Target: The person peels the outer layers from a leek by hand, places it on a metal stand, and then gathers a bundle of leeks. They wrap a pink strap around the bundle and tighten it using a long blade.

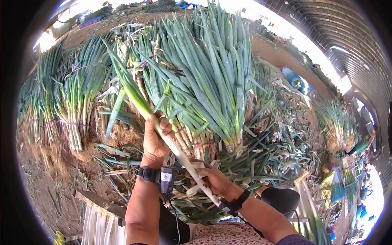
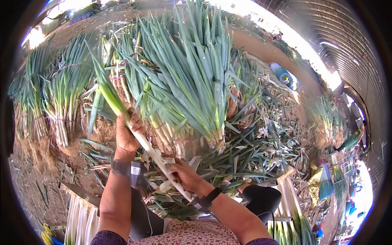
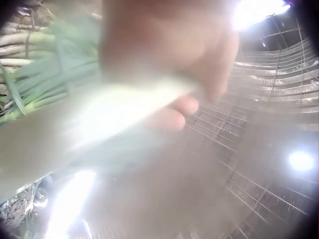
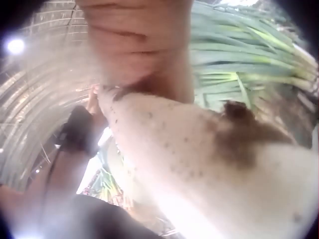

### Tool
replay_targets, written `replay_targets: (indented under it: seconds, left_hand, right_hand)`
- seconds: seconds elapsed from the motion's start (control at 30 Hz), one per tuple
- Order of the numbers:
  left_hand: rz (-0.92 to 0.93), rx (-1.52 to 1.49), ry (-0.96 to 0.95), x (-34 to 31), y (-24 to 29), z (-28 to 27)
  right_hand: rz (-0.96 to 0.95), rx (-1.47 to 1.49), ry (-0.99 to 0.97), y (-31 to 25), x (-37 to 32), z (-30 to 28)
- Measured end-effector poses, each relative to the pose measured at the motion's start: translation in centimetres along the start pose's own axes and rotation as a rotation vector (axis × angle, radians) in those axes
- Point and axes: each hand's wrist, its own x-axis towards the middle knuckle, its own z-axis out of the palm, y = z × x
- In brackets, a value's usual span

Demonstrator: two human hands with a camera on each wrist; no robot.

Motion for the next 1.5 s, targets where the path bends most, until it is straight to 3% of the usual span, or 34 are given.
replay_targets:
  seconds: [0.07, 0.13, 0.17, 0.2, 0.23, 0.33, 0.37, 0.47, 0.5, 0.57, 0.6, 0.67, 0.83, 0.87, 0.93, 1.0, 1.07, 1.13, 1.23, 1.33, 1.37, 1.47, 1.5]
  left_hand:
    - [-0.01, 0.037, 0.068, -0.1, -0.3, 0.4]
    - [-0.01, 0.182, 0.196, -1.0, -1.7, 2.5]
    - [-0.1, 0.229, 0.207, -1.4, -2.8, 1.9]
    - [-0.189, 0.255, 0.079, -2.0, -3.7, 1.3]
    - [-0.192, 0.261, 0.08, -2.0, -4.0, 0.7]
    - [-0.161, 0.189, 0.114, -1.2, -3.1, -0.1]
    - [-0.127, 0.19, 0.136, -0.9, -2.6, 0.0]
    - [-0.007, 0.229, 0.191, -0.2, -0.6, -0.1]
    - [0.022, 0.215, 0.192, -0.1, 0.2, 0.0]
    - [0.069, 0.277, 0.179, 0.2, 1.3, -0.5]
    - [0.091, 0.324, 0.208, 0.1, 1.8, -0.5]
    - [0.147, 0.394, 0.246, 0.1, 2.4, -0.6]
    - [0.252, 0.54, 0.456, -0.3, 5.3, 0.6]
    - [0.274, 0.532, 0.467, -0.4, 6.4, 0.2]
    - [0.315, 0.535, 0.508, -0.4, 7.3, -1.5]
    - [0.324, 0.513, 0.576, -0.5, 7.4, -2.2]
    - [0.323, 0.48, 0.616, -0.6, 7.2, -2.7]
    - [0.31, 0.449, 0.65, -0.8, 6.9, -3.5]
    - [0.294, 0.402, 0.698, -1.9, 6.0, -3.1]
    - [0.295, 0.32, 0.604, -3.8, 5.8, -4.5]
    - [0.328, 0.316, 0.581, -4.2, 5.7, -5.4]
    - [0.444, 0.307, 0.635, -5.9, 4.7, -1.8]
    - [0.477, 0.398, 0.582, -6.9, 5.0, -2.0]
  right_hand:
    - [-0.075, -0.004, 0.108, -0.1, -0.1, 0.8]
    - [-0.207, 0.266, 0.209, -0.3, 0.4, 1.7]
    - [-0.228, 0.358, 0.26, -0.9, 0.5, 2.3]
    - [-0.249, 0.449, 0.31, -1.6, 0.6, 2.9]
    - [-0.25, 0.551, 0.389, -2.4, 0.6, 3.4]
    - [-0.215, 0.566, 0.073, -3.0, -1.0, -0.3]
    - [-0.16, 0.389, 0.182, -3.3, -2.2, -0.3]
    - [0.052, -0.396, 0.268, -2.9, -6.0, -2.2]
    - [-0.113, -0.845, 0.168, 0.0, -6.9, -6.0]
    - [-0.03, -1.304, 0.088, 2.2, -9.2, -8.5]
    - [0.226, -1.312, 0.119, 1.6, -11.0, -7.4]
    - [0.262, -1.347, 0.116, 4.6, -13.4, -11.8]
    - [0.637, -2.056, -0.195, 8.6, -17.6, -19.2]
    - [0.852, -1.98, -0.103, 9.5, -18.9, -21.5]
    - [0.779, -1.968, -0.005, 7.4, -19.1, -21.0]
    - [0.391, -1.838, 0.22, 4.6, -17.3, -17.5]
    - [0.061, -1.696, 0.273, 0.7, -13.9, -11.6]
    - [-0.256, -1.371, 0.315, 0.8, -11.2, -9.9]
    - [-0.333, -1.119, 0.216, -0.9, -9.8, -3.4]
    - [-0.023, -0.929, 0.074, 0.7, -8.8, -4.7]
    - [-0.017, -0.872, 0.041, 2.1, -8.5, -5.9]
    - [0.036, -0.903, 0.051, 3.2, -9.3, -4.8]
    - [-0.068, -1.108, 0.026, 3.4, -9.6, -4.3]
